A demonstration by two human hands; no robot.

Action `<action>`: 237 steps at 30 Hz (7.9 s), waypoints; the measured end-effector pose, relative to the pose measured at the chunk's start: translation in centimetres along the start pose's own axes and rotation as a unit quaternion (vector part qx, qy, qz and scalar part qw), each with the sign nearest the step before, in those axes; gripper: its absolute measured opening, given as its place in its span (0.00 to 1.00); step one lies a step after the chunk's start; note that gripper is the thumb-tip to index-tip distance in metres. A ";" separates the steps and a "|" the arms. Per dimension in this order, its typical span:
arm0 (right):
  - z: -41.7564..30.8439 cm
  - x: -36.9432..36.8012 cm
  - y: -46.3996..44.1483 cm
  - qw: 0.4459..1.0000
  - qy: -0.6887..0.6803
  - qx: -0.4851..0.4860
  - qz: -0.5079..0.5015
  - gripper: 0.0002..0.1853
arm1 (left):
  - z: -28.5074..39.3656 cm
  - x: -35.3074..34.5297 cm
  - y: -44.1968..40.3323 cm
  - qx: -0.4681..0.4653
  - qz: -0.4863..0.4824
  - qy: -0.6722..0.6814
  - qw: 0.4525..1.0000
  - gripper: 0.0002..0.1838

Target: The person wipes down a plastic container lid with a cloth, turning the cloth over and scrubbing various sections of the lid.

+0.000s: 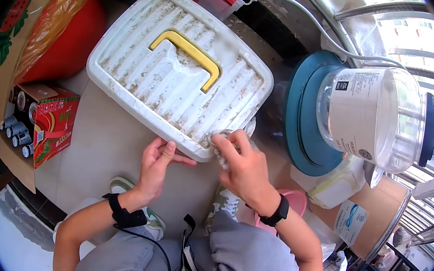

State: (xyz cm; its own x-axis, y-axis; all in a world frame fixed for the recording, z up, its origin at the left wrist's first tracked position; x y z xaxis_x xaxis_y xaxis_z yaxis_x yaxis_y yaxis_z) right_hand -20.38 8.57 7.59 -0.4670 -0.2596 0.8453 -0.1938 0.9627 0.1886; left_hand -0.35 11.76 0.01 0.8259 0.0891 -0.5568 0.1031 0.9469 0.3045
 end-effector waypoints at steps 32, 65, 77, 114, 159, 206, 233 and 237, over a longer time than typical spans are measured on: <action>0.8 1.2 -1.6 0.998 0.034 -0.014 0.042 0.34 | -0.3 0.7 -0.4 -0.007 -0.022 0.002 1.000 0.22; -0.6 0.2 0.2 0.998 -0.002 0.005 -0.067 0.39 | -0.9 0.7 -0.4 -0.003 -0.013 -0.006 1.000 0.23; 0.5 1.3 -3.8 0.990 0.078 -0.070 0.096 0.35 | -1.0 1.3 -0.6 -0.001 -0.030 -0.027 0.999 0.23; -1.1 1.2 -0.7 0.990 0.138 -0.003 -0.011 0.38 | -0.7 0.7 -0.5 0.013 -0.016 -0.057 0.998 0.24; -1.1 2.2 -3.3 0.987 0.130 -0.091 0.021 0.36 | -0.4 -0.2 1.4 0.024 0.027 -0.030 0.999 0.23; -0.3 3.0 -4.2 0.976 0.197 -0.093 0.024 0.37 | -1.5 0.4 0.8 0.019 -0.006 -0.012 1.000 0.25; -0.7 3.7 -4.9 0.982 0.158 -0.098 0.025 0.31 | -1.7 0.4 0.6 0.000 -0.002 0.011 1.000 0.23; 0.3 3.8 -6.7 0.983 0.129 -0.116 0.067 0.26 | -2.0 0.8 0.5 0.001 -0.011 0.004 1.000 0.24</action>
State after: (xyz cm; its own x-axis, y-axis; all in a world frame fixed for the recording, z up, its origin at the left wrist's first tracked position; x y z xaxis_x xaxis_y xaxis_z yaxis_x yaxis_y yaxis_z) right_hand -21.12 1.13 9.43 -0.2345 -0.1294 0.9635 0.0701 0.9863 0.1496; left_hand -0.74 12.96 -1.85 0.8185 0.0714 -0.5701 0.1223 0.9478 0.2944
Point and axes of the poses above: each hand's wrist, its own y-axis away from the middle knuckle, its own x-axis out of the back of the hand, z = x × y, the point moved 1 cm from there along -y, towards the middle knuckle, and after that the axes turned 13 degrees about -x, right-handed, at the moved point
